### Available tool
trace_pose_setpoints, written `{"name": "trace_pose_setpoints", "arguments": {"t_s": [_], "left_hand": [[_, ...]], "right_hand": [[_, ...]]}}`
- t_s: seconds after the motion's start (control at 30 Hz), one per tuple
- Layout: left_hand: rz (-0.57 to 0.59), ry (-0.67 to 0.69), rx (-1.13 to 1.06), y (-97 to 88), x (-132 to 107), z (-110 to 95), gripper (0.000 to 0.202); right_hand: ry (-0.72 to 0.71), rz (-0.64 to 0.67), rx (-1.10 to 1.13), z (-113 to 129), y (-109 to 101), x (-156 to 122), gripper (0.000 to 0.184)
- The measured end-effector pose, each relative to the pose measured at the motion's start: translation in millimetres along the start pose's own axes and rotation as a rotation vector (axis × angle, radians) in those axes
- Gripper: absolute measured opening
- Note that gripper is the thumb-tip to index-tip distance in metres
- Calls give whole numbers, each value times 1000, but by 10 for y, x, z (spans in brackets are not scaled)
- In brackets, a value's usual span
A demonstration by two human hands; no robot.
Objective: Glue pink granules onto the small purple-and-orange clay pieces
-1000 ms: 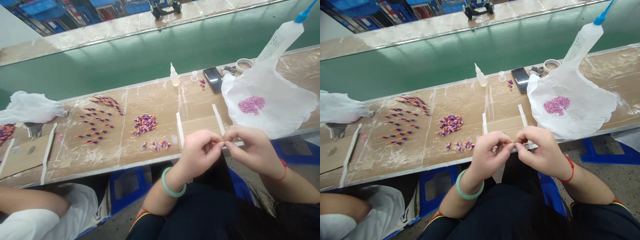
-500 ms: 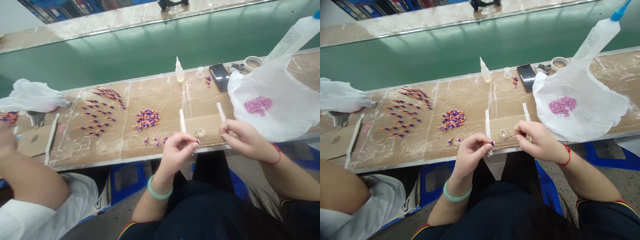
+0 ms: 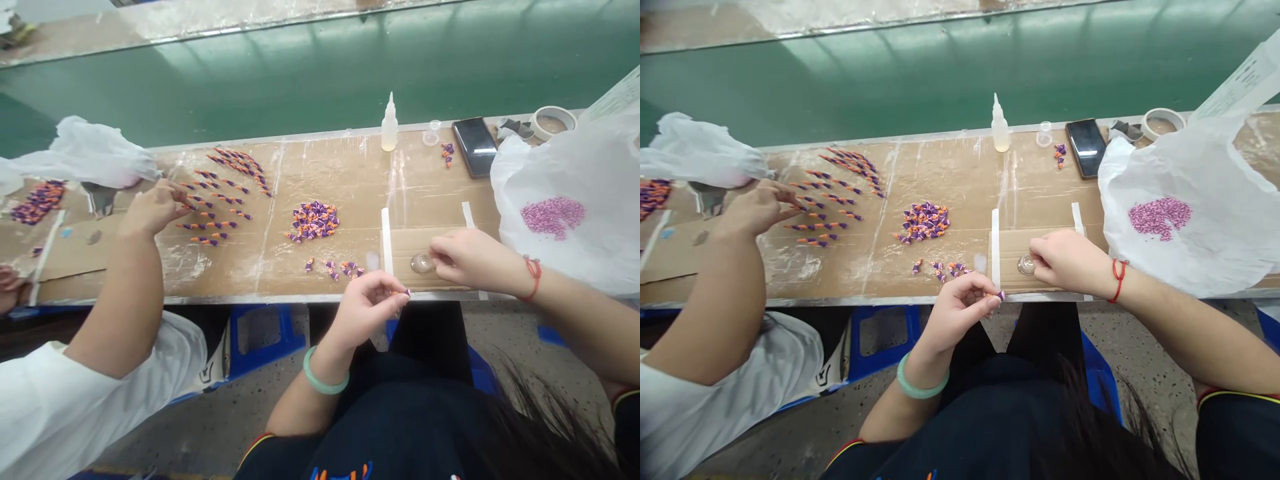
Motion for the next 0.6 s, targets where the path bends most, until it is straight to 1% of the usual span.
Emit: {"name": "trace_pose_setpoints", "arguments": {"t_s": [0.1,0.2,0.3,0.37,0.47,0.53,0.6], "left_hand": [[-11,20,39,-19,4,-13,30],[-34,32,53,-38,-6,-15,31],[-36,30,17,-34,-5,-5,30],[-39,32,-24,-16,9,-2,28],[-57,59,-101,40,42,-30,28],[-52,108,-167,104,64,-80,29],[-29,166,-226,178,79,-146,27]], "right_hand": [[40,16,-60,29,-15,24,21],[68,25,-71,40,-37,39,21],[56,-40,-6,46,-110,5,18],[9,-104,125,72,-189,-54,18],[-55,-157,448,159,-296,-171,18],[-70,-173,645,240,-338,-246,17],[-85,-192,755,325,-363,-307,17]]}}
Point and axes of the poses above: each hand's wrist, its own x-axis towards the middle knuckle, its own y-axis out of the palm, z = x × y, the point moved 4 cm from there along x, towards the middle knuckle, and after that the axes turned 6 degrees about z, right-handed, at the moved point
